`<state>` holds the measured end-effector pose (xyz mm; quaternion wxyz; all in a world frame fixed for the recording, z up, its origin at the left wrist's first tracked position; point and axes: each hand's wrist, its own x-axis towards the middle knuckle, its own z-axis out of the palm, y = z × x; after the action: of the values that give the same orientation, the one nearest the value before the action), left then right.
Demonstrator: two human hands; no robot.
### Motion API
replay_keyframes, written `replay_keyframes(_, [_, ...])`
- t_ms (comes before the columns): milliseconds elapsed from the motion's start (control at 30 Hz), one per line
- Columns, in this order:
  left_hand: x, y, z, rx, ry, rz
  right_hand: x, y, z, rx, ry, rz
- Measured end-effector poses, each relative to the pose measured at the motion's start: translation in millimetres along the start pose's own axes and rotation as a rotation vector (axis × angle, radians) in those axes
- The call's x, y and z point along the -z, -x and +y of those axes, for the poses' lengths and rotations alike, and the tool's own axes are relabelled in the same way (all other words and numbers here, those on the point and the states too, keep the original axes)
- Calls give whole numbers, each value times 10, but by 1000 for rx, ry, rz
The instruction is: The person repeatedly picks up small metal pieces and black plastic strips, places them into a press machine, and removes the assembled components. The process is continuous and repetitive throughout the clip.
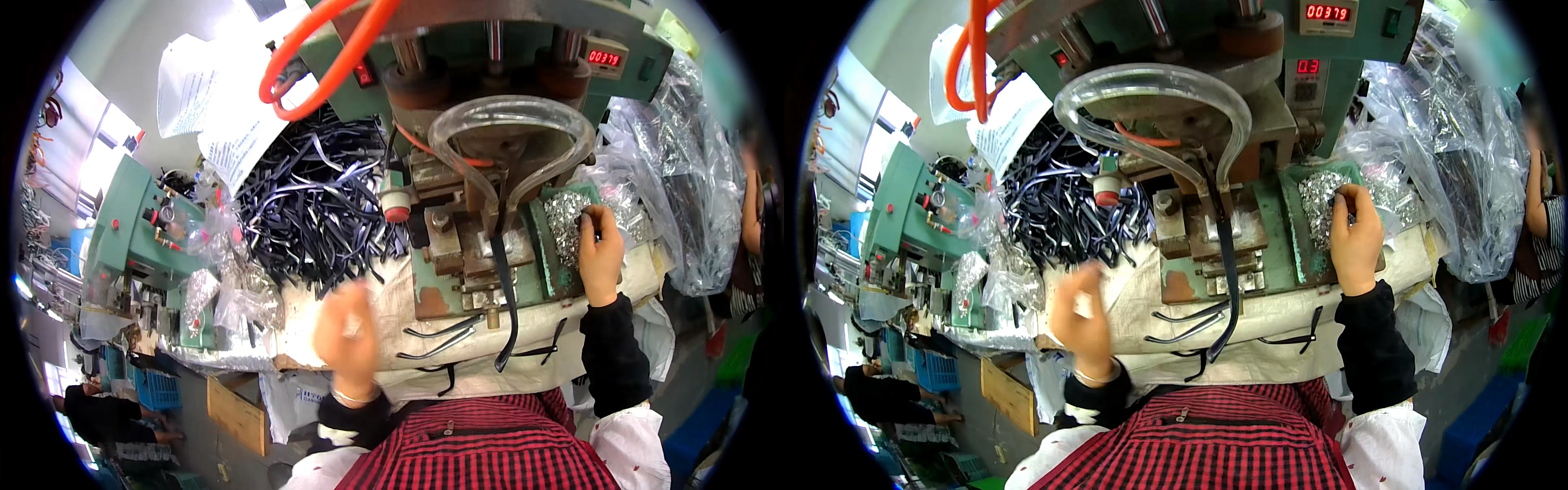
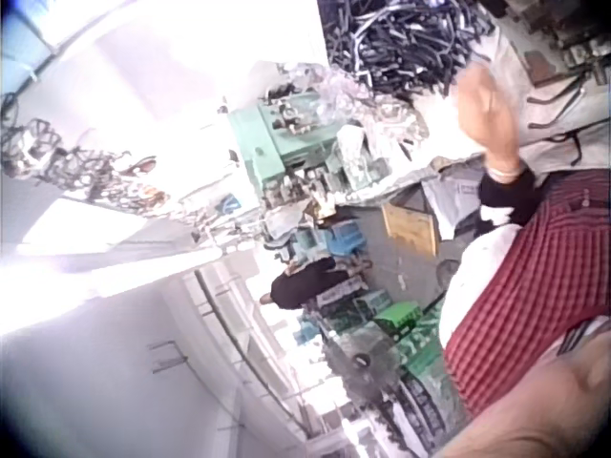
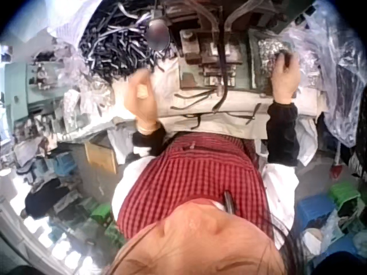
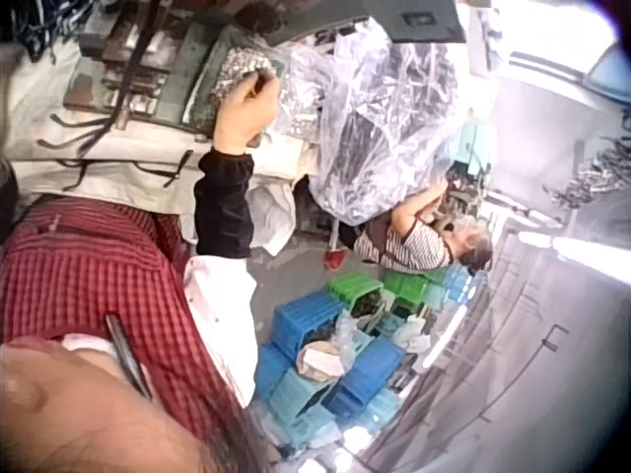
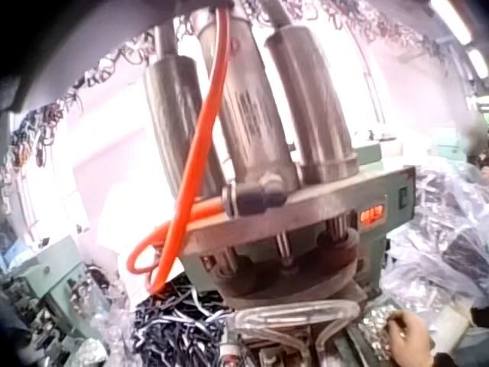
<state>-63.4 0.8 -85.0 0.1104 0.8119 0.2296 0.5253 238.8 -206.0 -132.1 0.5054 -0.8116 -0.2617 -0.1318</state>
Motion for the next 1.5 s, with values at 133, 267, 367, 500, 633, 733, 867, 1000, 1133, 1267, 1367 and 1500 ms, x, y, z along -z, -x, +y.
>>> replay_keyframes(133, [11, -469, -627, -46, -223, -136, -64, -10, -141, -87, -218, -34])
replay_keyframes(267, [-511, -532, -928, -175, -441, -338, -182, -92, -321, -125, -368, -104])
replay_keyframes(367, [-948, -300, -1367, -141, -664, -480, -195, -25, -249, -51, -141, -49])
replay_keyframes(500, [-685, -266, -1343, -87, -588, -491, 150, 279, -125, -121, -56, 104])
replay_keyframes(633, [-293, -304, -1064, 472, -180, -721, 376, 398, -348, -210, -387, -134])
replay_keyframes(733, [-204, -353, -972, 740, 501, -669, 202, 236, -885, -56, -494, -249])
replay_keyframes(867, [-282, -277, -646, 729, 633, -472, -82, -1, -1116, 83, -483, -146])
replay_keyframes(1000, [-195, -302, -266, 627, 532, -153, -278, 157, -1118, 113, -535, -38])
replay_keyframes(1133, [-93, -803, 481, -17, 710, -89, -314, 258, -1333, -189, -919, -172])
replay_keyframes(1267, [-292, -1096, 485, 65, 715, 5, -373, 293, -1448, -290, -1021, -229])
replay_keyframes(1367, [-267, -1112, 479, 136, 758, -6, -383, 287, -1504, -281, -1006, -182])
replay_keyframes(1500, [-213, -964, 514, -2, 712, -50, 120, 379, -1528, -6, -701, -319])
